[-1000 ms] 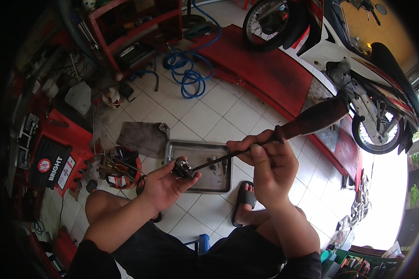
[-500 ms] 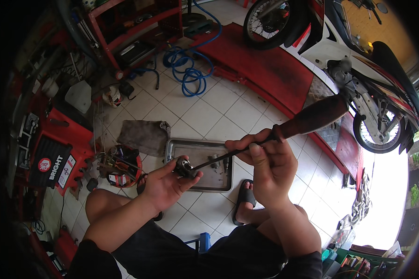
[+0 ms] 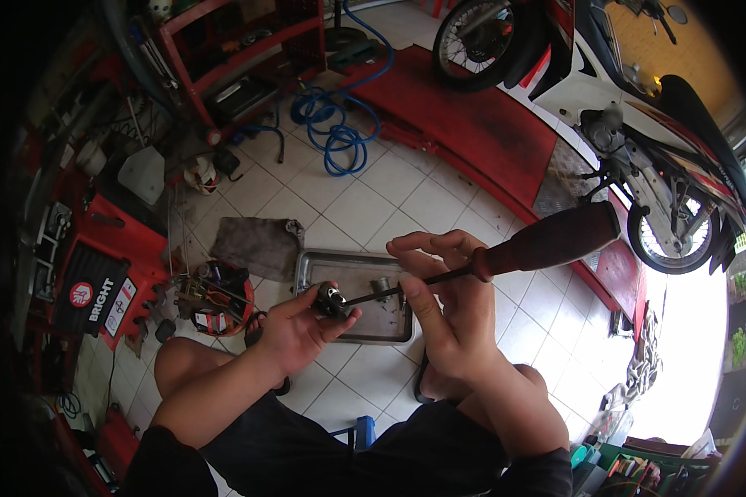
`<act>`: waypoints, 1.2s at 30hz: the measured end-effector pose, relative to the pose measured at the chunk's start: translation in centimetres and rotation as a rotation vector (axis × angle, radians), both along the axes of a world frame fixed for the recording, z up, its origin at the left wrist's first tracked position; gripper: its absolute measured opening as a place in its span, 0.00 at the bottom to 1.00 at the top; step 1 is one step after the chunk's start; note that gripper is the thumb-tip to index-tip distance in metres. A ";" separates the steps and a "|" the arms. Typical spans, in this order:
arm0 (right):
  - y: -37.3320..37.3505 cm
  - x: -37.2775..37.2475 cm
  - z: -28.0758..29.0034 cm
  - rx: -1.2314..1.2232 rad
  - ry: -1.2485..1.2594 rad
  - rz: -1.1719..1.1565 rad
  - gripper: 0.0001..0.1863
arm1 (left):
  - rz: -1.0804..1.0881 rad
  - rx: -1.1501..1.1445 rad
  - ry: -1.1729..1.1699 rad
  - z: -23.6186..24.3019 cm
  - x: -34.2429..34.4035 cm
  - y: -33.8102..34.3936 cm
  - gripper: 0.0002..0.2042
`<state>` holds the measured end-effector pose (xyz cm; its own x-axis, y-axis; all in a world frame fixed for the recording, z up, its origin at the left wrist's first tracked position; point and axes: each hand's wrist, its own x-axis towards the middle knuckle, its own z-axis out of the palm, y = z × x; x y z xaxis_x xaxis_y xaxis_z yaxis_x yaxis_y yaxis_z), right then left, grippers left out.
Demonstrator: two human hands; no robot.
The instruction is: The person sits on a low stool and uses a screwdriver to disassemble a small mechanical part, likely a motorcycle carburetor, over a metal tray. They remove screws and internal components, placing them into the tray, then reassemble the part by inserting components back and tightening screws.
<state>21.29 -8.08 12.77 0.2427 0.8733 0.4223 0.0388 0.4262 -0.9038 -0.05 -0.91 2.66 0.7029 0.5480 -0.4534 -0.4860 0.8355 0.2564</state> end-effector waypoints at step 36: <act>-0.8 2.6 0.4 -0.149 -0.256 0.430 0.14 | -0.102 -0.033 0.070 0.4 0.1 -0.1 0.15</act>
